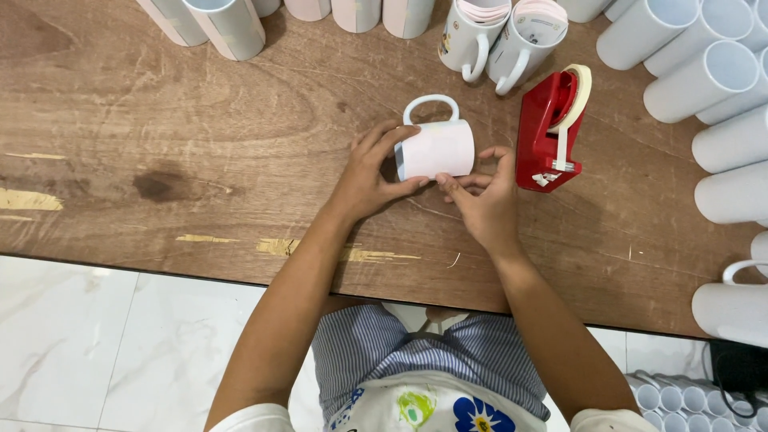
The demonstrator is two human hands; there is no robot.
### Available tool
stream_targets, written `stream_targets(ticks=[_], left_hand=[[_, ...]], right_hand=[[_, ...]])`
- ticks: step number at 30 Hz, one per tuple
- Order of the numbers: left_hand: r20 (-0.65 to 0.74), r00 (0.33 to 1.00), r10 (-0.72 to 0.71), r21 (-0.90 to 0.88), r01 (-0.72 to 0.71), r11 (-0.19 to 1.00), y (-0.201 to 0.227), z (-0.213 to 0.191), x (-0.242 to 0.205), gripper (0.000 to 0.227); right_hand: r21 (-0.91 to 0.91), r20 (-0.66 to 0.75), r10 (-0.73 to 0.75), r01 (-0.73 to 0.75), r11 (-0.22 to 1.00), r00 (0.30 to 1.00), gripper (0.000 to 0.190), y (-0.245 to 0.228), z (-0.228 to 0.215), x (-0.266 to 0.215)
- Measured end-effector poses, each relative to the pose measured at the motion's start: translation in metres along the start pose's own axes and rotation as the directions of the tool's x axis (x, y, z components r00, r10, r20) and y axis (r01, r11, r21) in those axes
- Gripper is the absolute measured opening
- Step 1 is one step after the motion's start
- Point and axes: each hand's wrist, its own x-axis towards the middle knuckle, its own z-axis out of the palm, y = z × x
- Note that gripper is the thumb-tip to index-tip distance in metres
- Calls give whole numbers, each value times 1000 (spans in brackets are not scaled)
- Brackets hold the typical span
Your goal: The person applies a white paper label to a white ceramic mug using a red tape dispenser. They smooth the label around the mug's body, rotate it to ensure adhesion, and then place the finished mug with others on the table.
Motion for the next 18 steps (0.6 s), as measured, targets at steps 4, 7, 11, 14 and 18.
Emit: stream_targets(ticks=[4, 7, 11, 14, 18], left_hand=[[0, 1000, -8, -1, 8, 1000, -2, 1, 1, 67], [13, 1000, -26, -25, 26, 999, 1, -1, 2, 66], [15, 999, -34, -32, 35, 999, 1, -1, 2, 68], [13, 1000, -16, -33, 16, 999, 0, -1, 3, 67], [-26, 999, 21, -43, -22, 999, -1, 1, 4, 69]], right_hand=[[-73, -8, -36, 35, 997, 999, 59, 2, -2, 1], [-130, 2, -71, 71, 989, 997, 62, 10, -7, 7], [-180, 15, -108, 109, 978, 994, 67, 14, -9, 11], [-176, 40, -123, 128, 976, 992, 76, 12, -10, 12], [-173, 25, -115, 118, 978, 993, 77, 14, -11, 13]])
